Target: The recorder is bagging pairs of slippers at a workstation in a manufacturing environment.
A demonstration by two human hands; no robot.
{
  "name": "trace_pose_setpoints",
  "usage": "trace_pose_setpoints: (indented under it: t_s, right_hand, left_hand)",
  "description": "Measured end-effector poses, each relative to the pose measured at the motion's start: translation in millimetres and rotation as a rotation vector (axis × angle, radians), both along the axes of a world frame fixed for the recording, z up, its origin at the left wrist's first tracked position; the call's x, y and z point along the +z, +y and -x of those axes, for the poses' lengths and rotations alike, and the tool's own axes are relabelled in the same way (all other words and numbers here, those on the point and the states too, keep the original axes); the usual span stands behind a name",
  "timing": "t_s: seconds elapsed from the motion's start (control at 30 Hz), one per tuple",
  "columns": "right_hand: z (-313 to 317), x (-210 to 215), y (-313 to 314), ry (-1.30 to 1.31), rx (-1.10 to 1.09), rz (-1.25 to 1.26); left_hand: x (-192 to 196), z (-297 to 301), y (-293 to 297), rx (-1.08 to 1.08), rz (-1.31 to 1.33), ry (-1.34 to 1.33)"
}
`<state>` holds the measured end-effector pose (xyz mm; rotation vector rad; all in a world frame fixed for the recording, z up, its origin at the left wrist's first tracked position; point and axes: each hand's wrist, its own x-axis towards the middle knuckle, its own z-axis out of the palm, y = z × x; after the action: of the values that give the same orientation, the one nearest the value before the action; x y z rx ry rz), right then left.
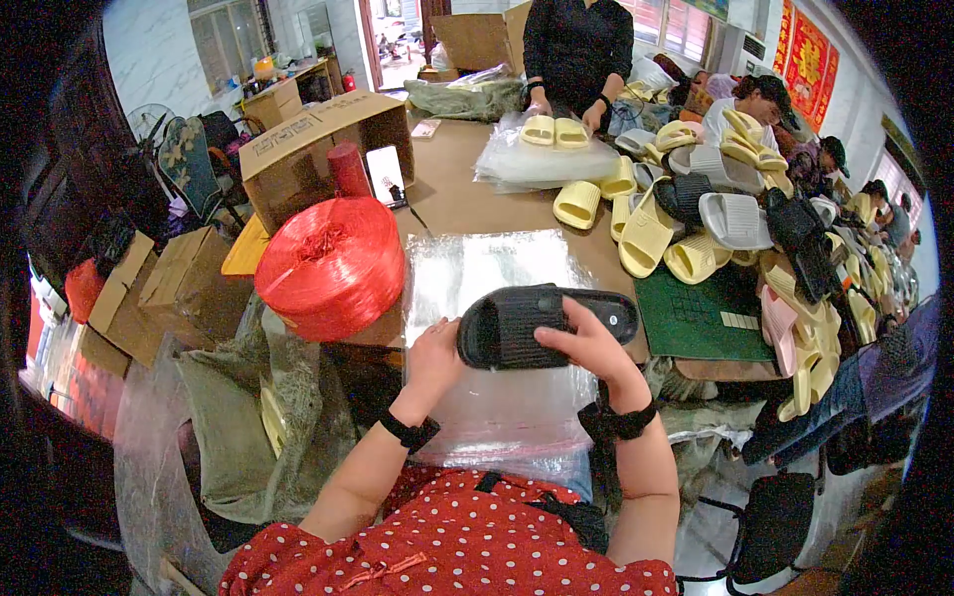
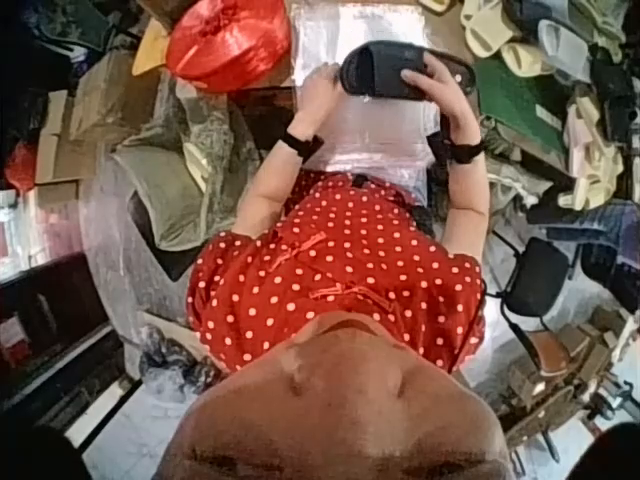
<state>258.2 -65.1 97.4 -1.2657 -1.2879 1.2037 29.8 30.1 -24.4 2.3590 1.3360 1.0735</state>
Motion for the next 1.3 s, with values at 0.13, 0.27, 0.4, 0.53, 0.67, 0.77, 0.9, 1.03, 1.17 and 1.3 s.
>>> trace_pose_setpoints:
  t_s: [0.13, 0.27, 0.4, 0.53, 0.67, 0.77, 0.9, 1.03, 1.17, 1.3]
  right_hand:
    - [-19, -24, -13, -0.036, 0.129, 0.127]
    - [-28, -57, -9, -0.095, 0.144, 0.118]
    - [-14, -53, -1, -0.002, -0.036, 0.114]
    - [-15, -44, 30, 0.21, -0.225, 0.016]
    - [-17, -22, 62, 0.379, -0.279, -0.097]
    - [-16, 4, 71, 0.376, -0.369, -0.224]
    - [-23, 25, 76, 0.257, -0.387, -0.329]
    - [-12, 47, 69, 0.271, -0.416, -0.344]
    - [-6, 54, 71, 0.39, -0.336, -0.346]
    - [-1, 46, 84, 0.349, -0.325, -0.342]
  left_hand:
    - [1, -1, -3, -0.057, -0.033, 0.041]
    - [-7, 0, -2, -0.051, -0.09, 0.046]
    - [-20, 3, 2, -0.033, -0.081, 0.051]
    - [-17, 0, 1, -0.08, -0.061, 0.057]
    - [-18, 0, 0, -0.087, -0.018, 0.052]
    - [-15, 1, -3, -0.09, -0.013, 0.061]
    - [-16, 2, -2, -0.106, -0.014, 0.063]
    - [-18, 2, -2, -0.113, -0.006, 0.048]
    - [-18, 2, -3, -0.103, -0.019, 0.09]
    - [-17, 0, -4, -0.104, -0.034, 0.093]
